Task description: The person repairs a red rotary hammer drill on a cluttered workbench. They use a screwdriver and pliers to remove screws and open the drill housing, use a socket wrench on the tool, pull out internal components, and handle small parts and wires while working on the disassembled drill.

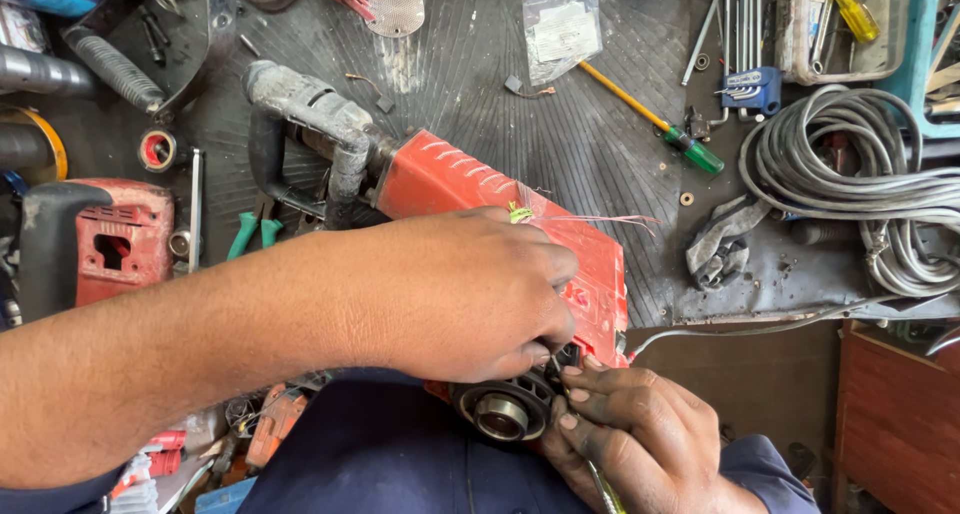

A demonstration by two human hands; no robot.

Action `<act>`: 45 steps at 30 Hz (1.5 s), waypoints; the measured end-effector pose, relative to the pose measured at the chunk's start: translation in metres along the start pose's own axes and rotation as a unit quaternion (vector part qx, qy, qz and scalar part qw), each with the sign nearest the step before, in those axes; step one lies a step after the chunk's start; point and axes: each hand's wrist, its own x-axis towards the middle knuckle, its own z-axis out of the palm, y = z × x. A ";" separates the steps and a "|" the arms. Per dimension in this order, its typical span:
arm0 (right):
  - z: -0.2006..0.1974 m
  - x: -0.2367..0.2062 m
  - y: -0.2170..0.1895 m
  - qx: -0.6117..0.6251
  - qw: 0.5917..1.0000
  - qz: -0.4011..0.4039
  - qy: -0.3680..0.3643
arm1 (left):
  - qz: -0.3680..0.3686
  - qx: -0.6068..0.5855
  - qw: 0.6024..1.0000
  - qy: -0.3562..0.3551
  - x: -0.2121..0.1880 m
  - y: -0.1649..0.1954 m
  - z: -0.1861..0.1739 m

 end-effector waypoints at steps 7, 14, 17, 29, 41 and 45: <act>-0.037 0.033 -0.004 0.063 0.995 -0.059 -0.048 | -0.051 -0.092 0.994 0.015 -0.005 -0.005 0.003; -0.035 0.010 0.005 0.327 0.860 0.295 0.256 | 0.060 -0.018 0.993 0.102 -0.021 -0.003 0.015; -0.037 -0.002 0.026 0.224 0.886 0.387 0.124 | 0.017 -0.083 0.991 0.099 -0.028 0.000 0.017; -0.017 0.084 0.012 0.102 0.974 0.181 0.087 | -0.051 -0.188 0.898 0.394 -0.021 0.030 0.035; -0.023 0.054 0.038 0.205 0.929 0.230 -0.204 | -0.083 -0.333 0.908 0.239 -0.038 -0.003 0.038; -0.018 0.052 0.042 0.211 0.924 0.245 -0.206 | -0.143 -0.305 0.929 0.151 -0.022 0.001 0.016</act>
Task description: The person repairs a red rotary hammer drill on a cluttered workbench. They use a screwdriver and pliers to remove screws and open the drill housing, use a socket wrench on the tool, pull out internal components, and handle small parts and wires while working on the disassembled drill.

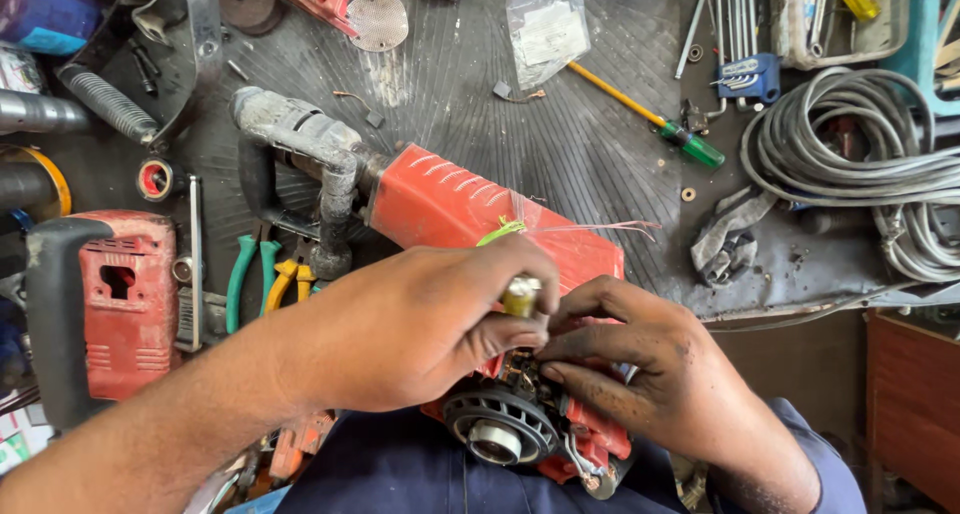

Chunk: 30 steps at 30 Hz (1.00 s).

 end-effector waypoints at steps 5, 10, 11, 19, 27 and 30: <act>-0.001 -0.002 0.008 -0.020 0.999 0.028 0.001 | 0.139 0.133 0.981 0.009 0.017 0.006 0.008; 0.002 -0.010 0.015 0.016 0.994 0.111 0.016 | 0.184 0.260 0.945 -0.080 0.034 0.019 0.020; 0.003 -0.012 0.017 0.037 0.983 0.179 0.000 | 0.200 0.260 0.942 -0.075 0.038 0.030 0.020; 0.021 -0.030 0.049 0.202 0.963 0.165 0.064 | 0.160 0.273 0.934 -0.165 0.068 0.044 0.022; 0.021 -0.022 0.055 0.149 0.985 0.065 0.054 | 0.040 0.015 0.998 -0.043 0.029 -0.018 -0.013; 0.021 -0.012 0.046 0.164 0.983 0.056 0.060 | -0.027 -0.170 0.985 -0.018 0.023 -0.023 -0.010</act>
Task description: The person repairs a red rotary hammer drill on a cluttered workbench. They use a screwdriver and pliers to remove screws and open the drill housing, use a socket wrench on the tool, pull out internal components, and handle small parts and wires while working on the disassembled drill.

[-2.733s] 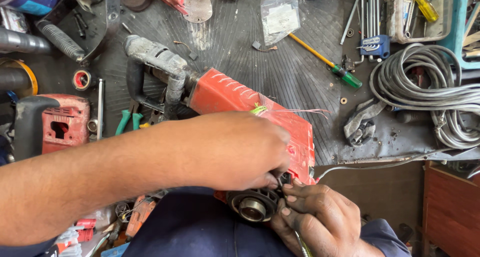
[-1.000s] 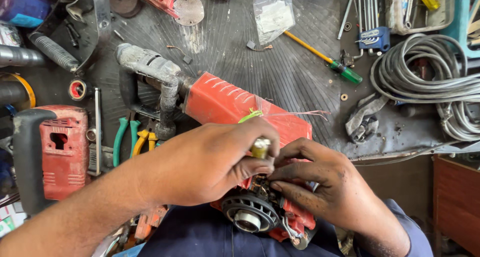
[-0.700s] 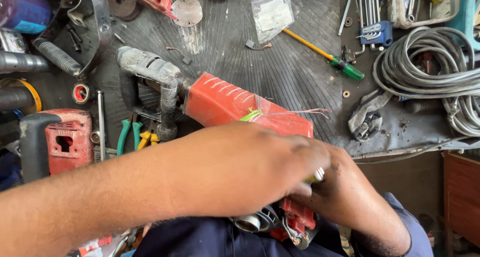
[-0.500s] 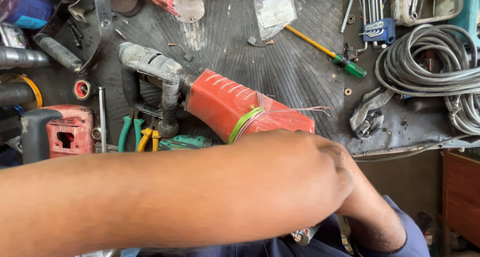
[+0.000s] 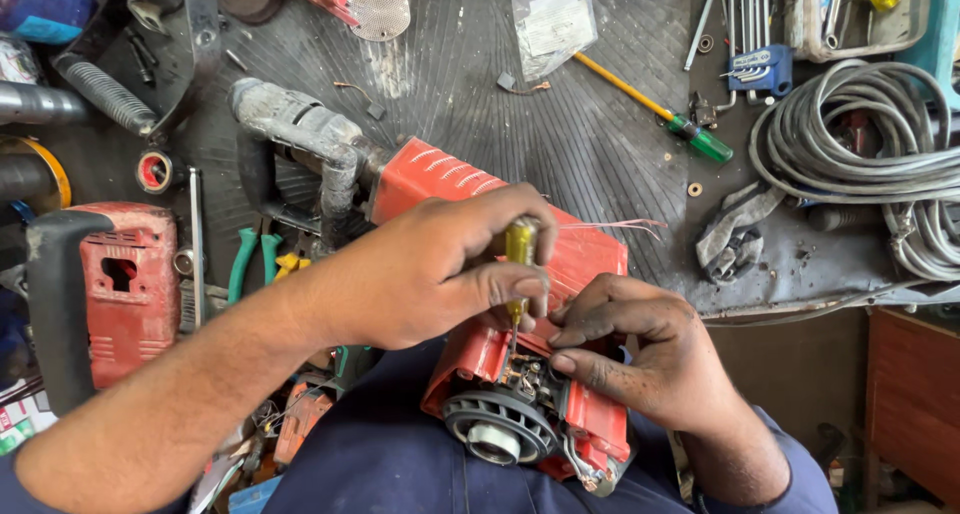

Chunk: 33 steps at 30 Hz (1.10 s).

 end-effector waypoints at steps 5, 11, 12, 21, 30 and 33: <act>0.004 0.006 -0.011 -0.007 0.999 -0.037 0.002 | 0.029 -0.177 0.983 0.026 -0.008 -0.024 0.006; 0.006 0.000 0.002 -0.011 0.994 -0.100 0.039 | 0.035 0.045 0.976 0.211 -0.053 -0.012 -0.023; 0.010 -0.003 0.006 0.035 0.989 -0.131 0.054 | -0.015 0.203 0.945 0.258 -0.068 -0.009 -0.032; 0.031 -0.014 0.028 -0.045 0.953 -0.282 0.104 | -0.105 0.402 0.847 0.332 -0.131 -0.092 0.004; 0.024 -0.024 0.038 -0.052 0.982 -0.161 0.083 | -0.215 0.501 0.738 0.398 -0.193 -0.165 0.002; 0.022 -0.025 0.042 0.025 0.980 -0.186 0.063 | -0.244 0.523 0.728 0.370 -0.194 -0.170 0.000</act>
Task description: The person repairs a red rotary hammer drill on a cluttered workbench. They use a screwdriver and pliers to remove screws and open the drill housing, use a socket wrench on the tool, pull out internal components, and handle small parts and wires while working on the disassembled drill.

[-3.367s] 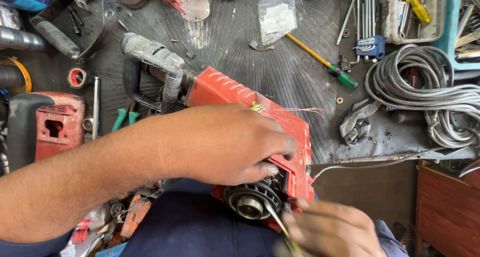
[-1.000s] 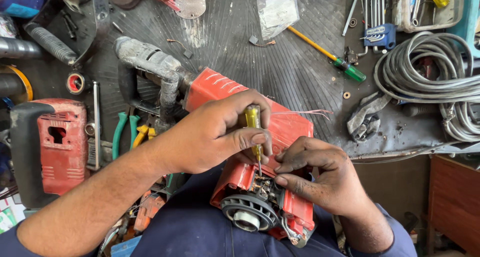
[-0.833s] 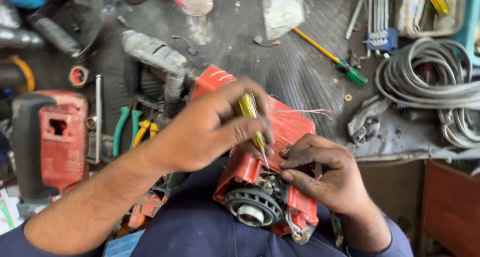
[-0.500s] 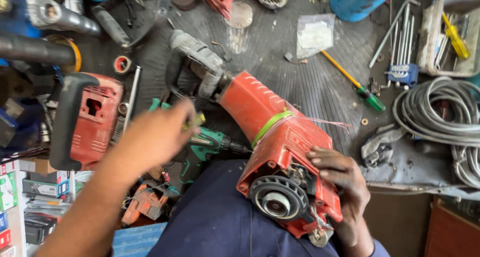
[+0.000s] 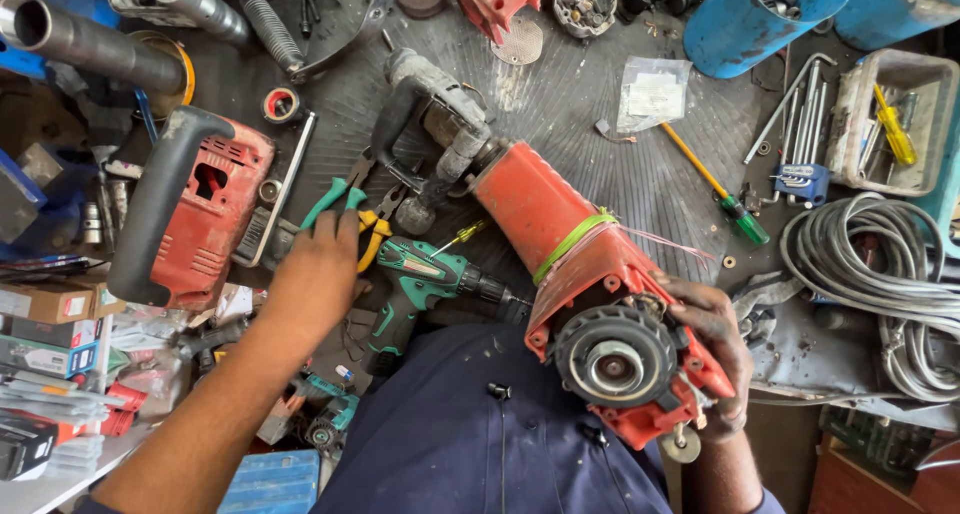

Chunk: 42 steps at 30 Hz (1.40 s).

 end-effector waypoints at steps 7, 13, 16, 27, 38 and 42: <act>0.000 0.000 0.005 0.090 0.996 0.007 0.020 | -0.061 -0.041 0.992 -0.106 -0.005 -0.009 -0.052; 0.001 0.004 0.005 0.065 0.997 -0.001 0.042 | 0.083 -0.193 0.966 0.150 -0.009 -0.013 -0.087; -0.001 0.001 0.001 0.033 0.999 -0.010 0.029 | 0.175 -0.292 0.903 0.262 0.029 0.005 -0.056; -0.029 0.013 -0.012 -0.091 0.982 -0.106 -0.128 | 0.203 -0.721 0.602 0.276 0.009 0.099 -0.100; -0.041 0.065 -0.015 -0.062 0.927 -0.141 -0.342 | 0.225 -0.767 0.577 0.165 -0.017 0.248 -0.129; -0.040 0.073 -0.013 -0.044 0.921 -0.133 -0.364 | 0.175 -0.773 0.582 0.184 -0.024 0.253 -0.114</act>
